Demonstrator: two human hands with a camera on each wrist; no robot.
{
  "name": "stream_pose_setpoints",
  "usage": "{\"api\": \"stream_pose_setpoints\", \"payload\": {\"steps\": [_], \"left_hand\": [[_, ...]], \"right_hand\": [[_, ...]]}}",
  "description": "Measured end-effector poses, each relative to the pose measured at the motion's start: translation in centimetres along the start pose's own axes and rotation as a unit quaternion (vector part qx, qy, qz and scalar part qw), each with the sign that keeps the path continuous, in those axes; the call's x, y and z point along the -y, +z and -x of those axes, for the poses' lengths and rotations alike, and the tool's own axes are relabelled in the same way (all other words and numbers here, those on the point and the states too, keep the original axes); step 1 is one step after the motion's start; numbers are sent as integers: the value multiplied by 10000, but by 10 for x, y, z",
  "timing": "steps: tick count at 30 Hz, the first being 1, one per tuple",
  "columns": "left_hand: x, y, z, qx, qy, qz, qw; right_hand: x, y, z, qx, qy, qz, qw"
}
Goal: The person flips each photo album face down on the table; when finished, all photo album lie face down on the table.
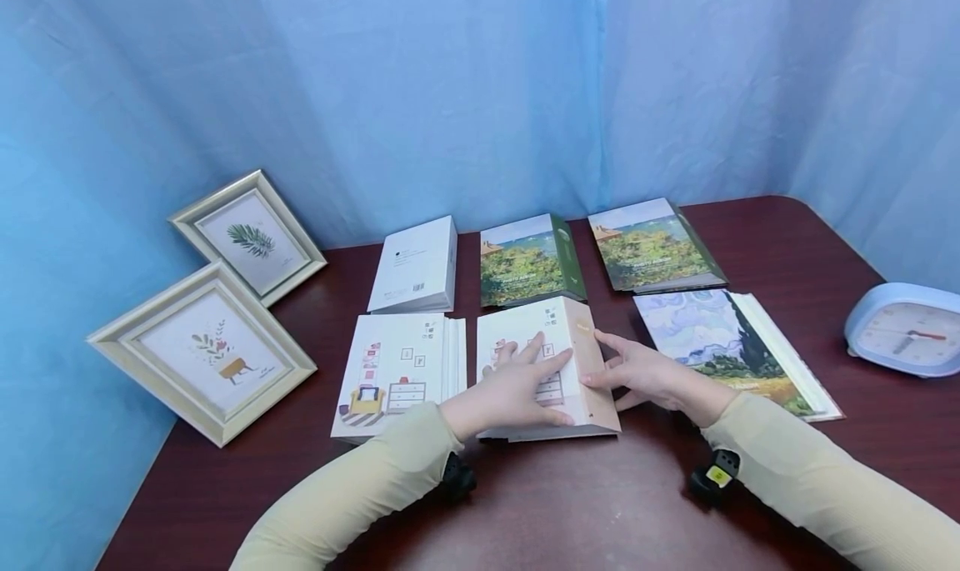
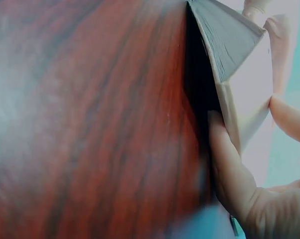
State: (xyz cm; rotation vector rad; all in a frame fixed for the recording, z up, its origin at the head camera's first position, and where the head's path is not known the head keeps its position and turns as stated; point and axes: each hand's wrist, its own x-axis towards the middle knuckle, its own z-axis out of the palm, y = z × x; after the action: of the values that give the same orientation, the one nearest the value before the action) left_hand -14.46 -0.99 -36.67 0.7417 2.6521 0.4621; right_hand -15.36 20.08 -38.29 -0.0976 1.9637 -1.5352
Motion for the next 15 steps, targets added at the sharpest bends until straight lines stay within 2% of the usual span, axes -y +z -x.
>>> {"api": "stream_pose_setpoints", "payload": {"steps": [8, 15], "left_hand": [[-1, 1, -1, 41, -50, -53, 10000], [-3, 0, 1, 107, -78, -53, 9999]], "right_hand": [[9, 0, 0, -173, 146, 764, 9968], [11, 2, 0, -454, 200, 1156, 9921]]}}
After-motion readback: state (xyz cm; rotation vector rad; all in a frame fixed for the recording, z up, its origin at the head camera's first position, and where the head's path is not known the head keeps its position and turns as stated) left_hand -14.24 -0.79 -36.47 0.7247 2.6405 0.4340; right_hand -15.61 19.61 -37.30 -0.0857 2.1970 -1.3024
